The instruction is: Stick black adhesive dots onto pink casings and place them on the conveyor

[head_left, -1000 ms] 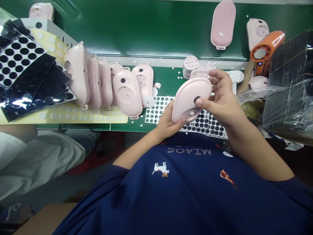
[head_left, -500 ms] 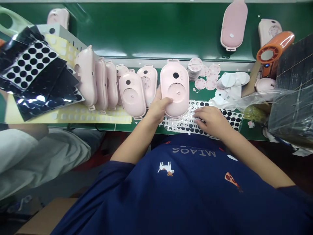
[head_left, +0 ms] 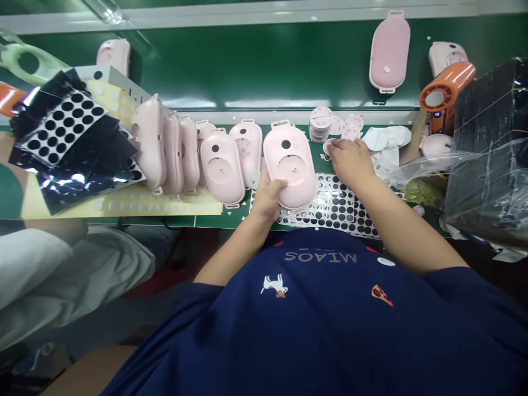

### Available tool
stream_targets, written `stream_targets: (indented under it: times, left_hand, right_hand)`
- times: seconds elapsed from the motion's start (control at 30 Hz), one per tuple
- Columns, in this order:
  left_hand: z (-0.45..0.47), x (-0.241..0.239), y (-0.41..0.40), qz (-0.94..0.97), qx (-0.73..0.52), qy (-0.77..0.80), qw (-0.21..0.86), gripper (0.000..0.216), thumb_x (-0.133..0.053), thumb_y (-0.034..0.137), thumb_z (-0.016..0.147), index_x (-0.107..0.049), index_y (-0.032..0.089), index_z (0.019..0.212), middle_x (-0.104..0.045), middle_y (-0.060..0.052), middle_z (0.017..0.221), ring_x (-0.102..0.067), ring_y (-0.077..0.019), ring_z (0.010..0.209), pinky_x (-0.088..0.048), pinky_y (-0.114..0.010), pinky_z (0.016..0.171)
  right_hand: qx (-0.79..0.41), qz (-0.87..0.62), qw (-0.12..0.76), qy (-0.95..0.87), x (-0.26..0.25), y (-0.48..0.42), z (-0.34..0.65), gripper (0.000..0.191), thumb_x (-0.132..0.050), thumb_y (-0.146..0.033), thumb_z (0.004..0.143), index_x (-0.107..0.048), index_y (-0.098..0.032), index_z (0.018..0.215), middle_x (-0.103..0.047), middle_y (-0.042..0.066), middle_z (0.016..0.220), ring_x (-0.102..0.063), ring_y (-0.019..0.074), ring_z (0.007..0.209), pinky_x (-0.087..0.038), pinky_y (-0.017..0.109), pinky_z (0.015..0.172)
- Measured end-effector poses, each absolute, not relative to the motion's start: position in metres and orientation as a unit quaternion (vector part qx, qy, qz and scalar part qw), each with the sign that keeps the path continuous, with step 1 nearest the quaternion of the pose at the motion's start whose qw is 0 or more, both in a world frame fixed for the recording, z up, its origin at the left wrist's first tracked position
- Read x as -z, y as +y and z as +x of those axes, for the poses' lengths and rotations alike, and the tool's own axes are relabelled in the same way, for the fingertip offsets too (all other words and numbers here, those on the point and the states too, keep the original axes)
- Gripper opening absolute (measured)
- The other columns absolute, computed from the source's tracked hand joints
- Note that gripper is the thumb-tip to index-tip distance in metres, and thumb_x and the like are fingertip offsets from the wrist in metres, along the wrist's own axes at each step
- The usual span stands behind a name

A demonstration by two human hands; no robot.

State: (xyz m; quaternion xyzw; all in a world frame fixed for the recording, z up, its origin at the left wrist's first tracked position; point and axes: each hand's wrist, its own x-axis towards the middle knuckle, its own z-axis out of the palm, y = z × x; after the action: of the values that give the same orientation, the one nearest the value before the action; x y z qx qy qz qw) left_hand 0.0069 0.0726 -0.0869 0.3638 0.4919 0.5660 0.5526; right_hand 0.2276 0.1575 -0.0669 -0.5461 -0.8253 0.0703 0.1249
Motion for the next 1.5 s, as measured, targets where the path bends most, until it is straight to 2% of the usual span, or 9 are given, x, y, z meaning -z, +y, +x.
stream_targets:
  times: [0.1, 0.2, 0.33, 0.47, 0.6, 0.77, 1.17, 1.33, 1.5]
  left_hand:
    - [0.005, 0.081, 0.065, 0.33, -0.563, 0.501, 0.568, 0.078, -0.063, 0.031, 0.067, -0.044, 0.025, 0.143, -0.062, -0.01, 0.136, -0.055, -0.0324, 0.13, -0.049, -0.046, 0.108]
    - [-0.002, 0.077, 0.059, 0.304, -0.541, 0.509, 0.596, 0.077, -0.064, 0.03, 0.066, -0.045, 0.023, 0.14, -0.063, -0.011, 0.134, -0.056, -0.0345, 0.128, -0.049, -0.05, 0.108]
    - [-0.002, 0.07, 0.056, 0.309, -0.514, 0.464, 0.651, 0.069, -0.063, 0.035, 0.069, -0.048, 0.021, 0.135, -0.064, -0.011, 0.135, -0.055, -0.0367, 0.133, -0.045, -0.055, 0.113]
    - [0.004, 0.057, 0.055, 0.315, -0.507, 0.387, 0.702, 0.06, -0.064, 0.044, 0.076, -0.053, 0.021, 0.131, -0.067, -0.011, 0.131, -0.059, -0.0367, 0.13, -0.046, -0.056, 0.112]
    - [0.002, 0.048, 0.053, 0.353, -0.501, 0.386, 0.69, 0.062, -0.073, 0.049, 0.077, -0.056, 0.022, 0.131, -0.065, -0.011, 0.136, -0.058, -0.0371, 0.131, -0.048, -0.053, 0.11]
    - [0.0, 0.046, 0.048, 0.386, -0.471, 0.428, 0.668, 0.069, -0.083, 0.047, 0.073, -0.054, 0.022, 0.131, -0.065, -0.011, 0.134, -0.06, -0.0356, 0.127, -0.052, -0.049, 0.103]
    - [-0.003, 0.049, 0.056, 0.459, -0.463, 0.466, 0.598, 0.073, -0.082, 0.044, 0.075, -0.052, 0.021, 0.137, -0.064, -0.013, 0.135, -0.059, -0.035, 0.127, -0.048, -0.051, 0.11]
    - [-0.029, 0.049, 0.169, 0.44, -0.546, 0.535, 0.471, 0.073, -0.073, 0.033, 0.078, -0.042, 0.026, 0.144, -0.063, -0.01, 0.136, -0.06, -0.031, 0.127, -0.053, -0.044, 0.106]
    - [-0.008, 0.023, 0.294, 0.492, -0.345, 0.693, 0.399, 0.059, -0.053, 0.021, 0.088, -0.043, 0.015, 0.146, -0.064, -0.018, 0.136, -0.068, -0.0278, 0.117, -0.059, -0.041, 0.094]
  right_hand:
    - [-0.076, -0.534, 0.079, -0.838, 0.066, 0.17, 0.223, 0.039, -0.037, -0.013, 0.095, -0.075, -0.012, 0.105, -0.075, 0.02, 0.102, -0.066, 0.0361, 0.104, -0.042, 0.06, 0.101]
    - [-0.079, -0.539, 0.13, -0.828, 0.05, 0.161, 0.225, 0.038, -0.037, -0.017, 0.096, -0.075, -0.015, 0.101, -0.075, 0.016, 0.091, -0.067, 0.0336, 0.097, -0.038, 0.061, 0.106]
    - [-0.138, -0.47, 0.257, -0.833, 0.013, 0.127, 0.222, 0.028, -0.046, -0.031, 0.098, -0.073, -0.029, 0.106, -0.077, 0.006, 0.106, -0.068, 0.03, 0.108, -0.033, 0.058, 0.114]
    - [-0.265, -0.308, 0.191, -0.893, -0.006, 0.102, 0.219, 0.017, -0.063, -0.038, 0.093, -0.071, -0.041, 0.107, -0.074, -0.006, 0.124, -0.06, 0.0278, 0.131, -0.016, 0.055, 0.127]
    - [-0.28, -0.274, 0.163, -0.905, -0.001, 0.097, 0.23, 0.042, -0.075, -0.047, 0.084, -0.066, -0.044, 0.125, -0.07, -0.005, 0.134, -0.05, 0.0319, 0.142, -0.005, 0.061, 0.128]
    - [-0.2, -0.235, 0.143, -0.94, 0.0, 0.091, 0.239, 0.049, -0.067, -0.043, 0.09, -0.059, -0.039, 0.138, -0.064, -0.001, 0.144, -0.047, 0.0337, 0.145, -0.011, 0.07, 0.124]
    - [-0.075, -0.325, 0.266, -0.904, 0.008, 0.082, 0.232, 0.016, -0.059, -0.024, 0.094, -0.069, -0.035, 0.1, -0.074, -0.003, 0.103, -0.061, 0.0215, 0.1, -0.04, 0.049, 0.107]
    - [-0.007, -0.364, 0.27, -0.891, 0.045, 0.064, 0.245, 0.021, -0.058, -0.013, 0.09, -0.071, -0.025, 0.101, -0.074, 0.005, 0.102, -0.061, 0.0223, 0.097, -0.044, 0.045, 0.097]
    - [0.007, -0.391, 0.253, -0.885, 0.083, 0.046, 0.239, 0.016, -0.059, -0.021, 0.092, -0.071, -0.022, 0.102, -0.073, 0.007, 0.124, -0.061, 0.0258, 0.118, -0.039, 0.047, 0.108]
